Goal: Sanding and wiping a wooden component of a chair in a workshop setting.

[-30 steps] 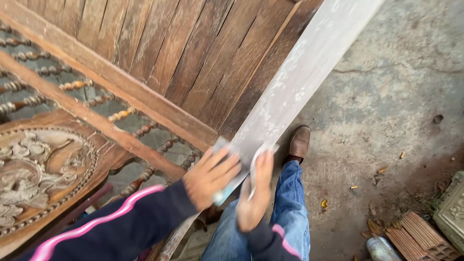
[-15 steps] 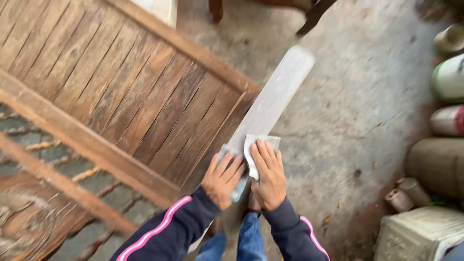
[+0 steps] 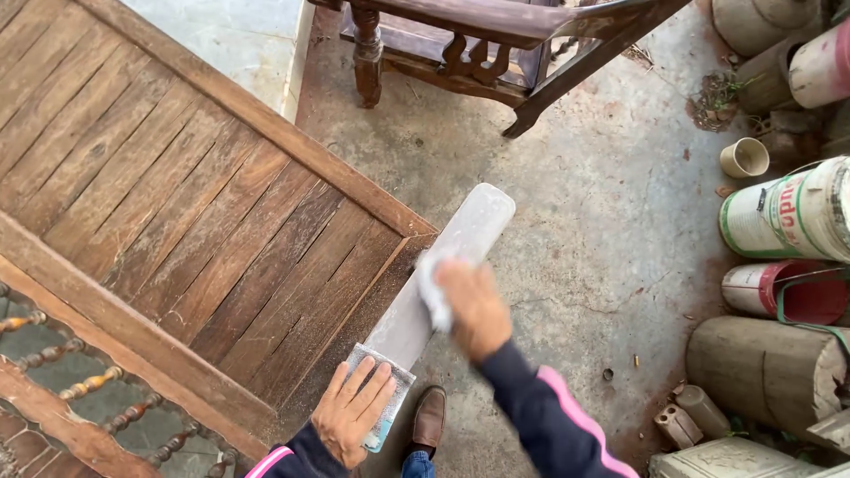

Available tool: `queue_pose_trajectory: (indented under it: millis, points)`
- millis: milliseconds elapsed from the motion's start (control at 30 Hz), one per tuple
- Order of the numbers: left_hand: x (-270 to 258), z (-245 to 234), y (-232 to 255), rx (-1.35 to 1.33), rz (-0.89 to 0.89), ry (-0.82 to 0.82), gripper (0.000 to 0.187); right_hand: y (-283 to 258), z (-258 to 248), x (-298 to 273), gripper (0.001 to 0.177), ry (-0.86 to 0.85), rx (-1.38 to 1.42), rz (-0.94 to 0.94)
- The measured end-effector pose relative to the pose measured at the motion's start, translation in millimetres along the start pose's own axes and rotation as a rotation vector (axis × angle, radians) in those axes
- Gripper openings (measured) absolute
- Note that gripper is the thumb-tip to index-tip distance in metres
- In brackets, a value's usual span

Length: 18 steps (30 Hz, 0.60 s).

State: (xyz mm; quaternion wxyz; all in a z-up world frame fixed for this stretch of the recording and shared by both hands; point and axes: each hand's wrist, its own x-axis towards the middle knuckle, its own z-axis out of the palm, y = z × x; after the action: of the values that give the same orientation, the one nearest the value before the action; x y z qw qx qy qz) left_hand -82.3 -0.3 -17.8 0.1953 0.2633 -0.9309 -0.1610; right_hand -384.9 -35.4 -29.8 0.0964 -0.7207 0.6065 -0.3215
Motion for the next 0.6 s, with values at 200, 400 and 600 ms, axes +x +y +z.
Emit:
queue_pose_trajectory:
  millis: [200, 400, 600]
  points:
    - [3.4, -1.5, 6.8, 0.003, -0.045, 0.026, 0.061, 7.1, 6.8, 29.6, 0.066, 0.105, -0.092, 0.192]
    - [2.8, -2.5, 6.5, -0.007, -0.064, -0.005, 0.061, 17.4, -13.3, 1.9, 0.070, -0.222, 0.022, -0.099]
    - [3.6, -5.7, 9.4, -0.016, -0.103, -0.022, 0.059, 40.5, 6.0, 43.1, 0.063, 0.088, -0.093, 0.124]
